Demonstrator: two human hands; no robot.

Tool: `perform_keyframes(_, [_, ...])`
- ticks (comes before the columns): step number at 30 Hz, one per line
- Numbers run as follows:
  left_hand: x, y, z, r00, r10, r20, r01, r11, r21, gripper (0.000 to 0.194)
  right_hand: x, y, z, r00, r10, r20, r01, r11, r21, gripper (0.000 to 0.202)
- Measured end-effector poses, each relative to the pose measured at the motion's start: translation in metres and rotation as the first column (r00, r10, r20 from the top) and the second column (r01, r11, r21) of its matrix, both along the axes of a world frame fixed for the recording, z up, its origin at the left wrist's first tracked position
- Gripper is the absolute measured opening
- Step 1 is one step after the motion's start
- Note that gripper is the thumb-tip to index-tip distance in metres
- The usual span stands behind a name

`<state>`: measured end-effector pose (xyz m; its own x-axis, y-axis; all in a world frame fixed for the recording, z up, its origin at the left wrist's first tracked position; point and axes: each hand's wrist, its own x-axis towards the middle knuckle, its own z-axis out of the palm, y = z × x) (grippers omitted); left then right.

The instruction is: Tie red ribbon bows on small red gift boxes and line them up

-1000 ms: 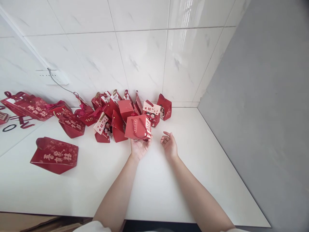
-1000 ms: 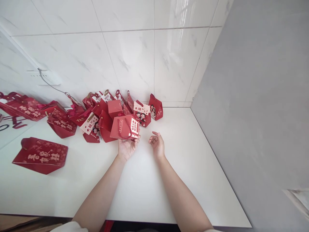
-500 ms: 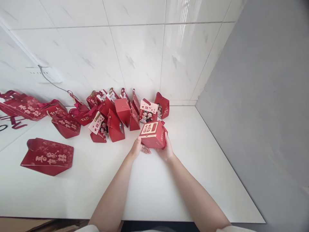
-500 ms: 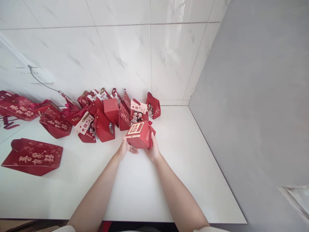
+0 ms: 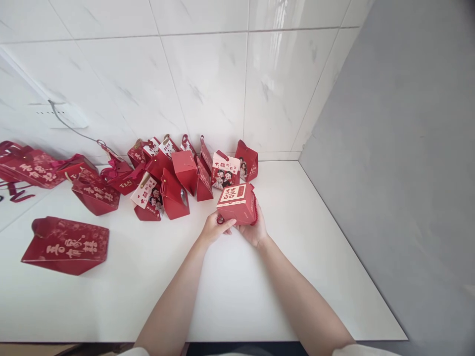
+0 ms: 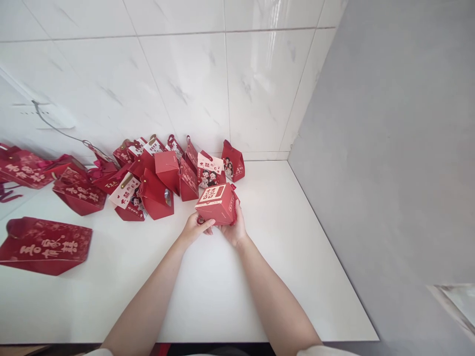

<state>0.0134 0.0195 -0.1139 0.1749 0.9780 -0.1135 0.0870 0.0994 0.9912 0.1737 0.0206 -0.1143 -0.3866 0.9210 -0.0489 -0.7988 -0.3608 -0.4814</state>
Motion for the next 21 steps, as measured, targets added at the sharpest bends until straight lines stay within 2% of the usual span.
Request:
perform_keyframes(9, [0.002, -0.001, 0.001, 1.000, 0.005, -0.014, -0.005, 1.000, 0.007, 0.054, 0.002, 0.001, -0.002, 1.000, -0.015, -0.001, 0.015, 1.000, -0.007, 0.067])
perform_keyframes(15, [-0.001, 0.003, -0.005, 0.999, -0.025, 0.034, 0.025, 0.999, 0.023, 0.071, 0.001, 0.001, -0.001, 1.000, 0.000, -0.017, 0.000, 0.999, -0.040, 0.065])
perform_keyframes(21, [-0.001, 0.005, -0.011, 0.998, -0.019, 0.054, 0.017, 0.999, 0.032, 0.073, 0.002, 0.002, -0.001, 1.000, 0.000, -0.019, -0.001, 0.999, -0.050, 0.063])
